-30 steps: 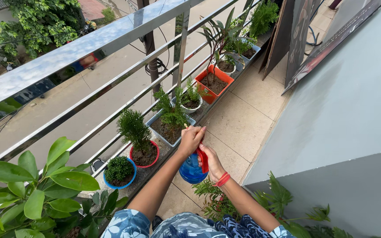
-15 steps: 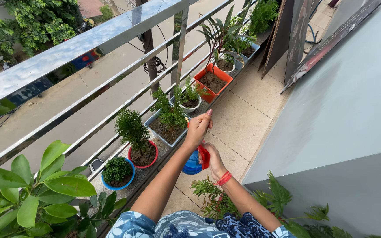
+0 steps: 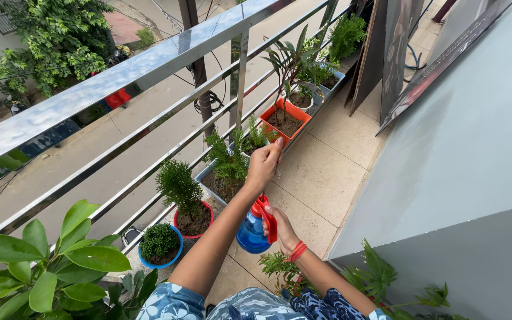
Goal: The person uses a blue spray bottle to water several potted plants on a balcony. They move along the railing, spraying water onto the leaves and soil of different plants, including ferns and a citrus tree.
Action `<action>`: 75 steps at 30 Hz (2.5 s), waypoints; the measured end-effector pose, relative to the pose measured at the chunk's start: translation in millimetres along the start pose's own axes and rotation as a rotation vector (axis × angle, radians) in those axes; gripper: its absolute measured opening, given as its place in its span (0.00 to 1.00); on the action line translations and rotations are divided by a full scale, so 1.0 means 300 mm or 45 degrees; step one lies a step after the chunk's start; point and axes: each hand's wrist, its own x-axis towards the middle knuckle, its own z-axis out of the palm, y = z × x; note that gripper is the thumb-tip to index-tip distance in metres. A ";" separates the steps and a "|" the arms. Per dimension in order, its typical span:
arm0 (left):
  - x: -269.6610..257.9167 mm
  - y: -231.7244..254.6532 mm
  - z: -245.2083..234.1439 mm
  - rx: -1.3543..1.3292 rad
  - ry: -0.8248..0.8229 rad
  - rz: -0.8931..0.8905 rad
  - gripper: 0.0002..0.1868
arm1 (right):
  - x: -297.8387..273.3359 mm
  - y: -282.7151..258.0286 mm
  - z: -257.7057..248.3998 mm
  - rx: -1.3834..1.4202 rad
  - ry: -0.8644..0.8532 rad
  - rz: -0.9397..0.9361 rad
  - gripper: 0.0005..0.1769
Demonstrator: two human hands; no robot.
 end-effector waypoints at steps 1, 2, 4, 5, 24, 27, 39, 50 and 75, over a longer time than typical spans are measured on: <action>0.019 0.029 -0.003 -0.053 -0.016 -0.013 0.32 | -0.005 0.007 0.004 0.004 0.015 0.007 0.21; 0.048 0.052 -0.010 -0.105 -0.029 -0.006 0.32 | 0.013 -0.003 0.008 0.000 0.021 -0.003 0.21; -0.020 0.040 -0.014 -0.031 -0.047 -0.017 0.29 | 0.039 -0.011 0.006 0.013 0.019 0.007 0.20; -0.071 0.017 -0.014 0.006 -0.060 -0.029 0.29 | 0.051 -0.010 0.001 0.030 0.009 0.027 0.21; -0.528 -0.664 -0.355 0.027 0.139 -1.552 0.52 | -0.002 0.094 0.029 0.287 0.121 -0.054 0.20; -0.578 -0.676 -0.354 -0.223 -0.031 -1.634 0.58 | -0.029 0.061 0.029 0.219 0.127 -0.028 0.18; -0.589 -0.691 -0.278 -0.322 -0.064 -1.666 0.57 | -0.107 0.118 0.040 0.125 0.090 -0.023 0.20; -0.682 -0.669 -0.323 -0.094 -0.066 -1.889 0.45 | -0.134 0.144 0.093 0.119 0.118 0.101 0.22; -0.951 -0.624 -0.384 -1.093 0.591 -1.466 0.38 | -0.117 0.430 0.116 -0.278 -0.350 0.033 0.25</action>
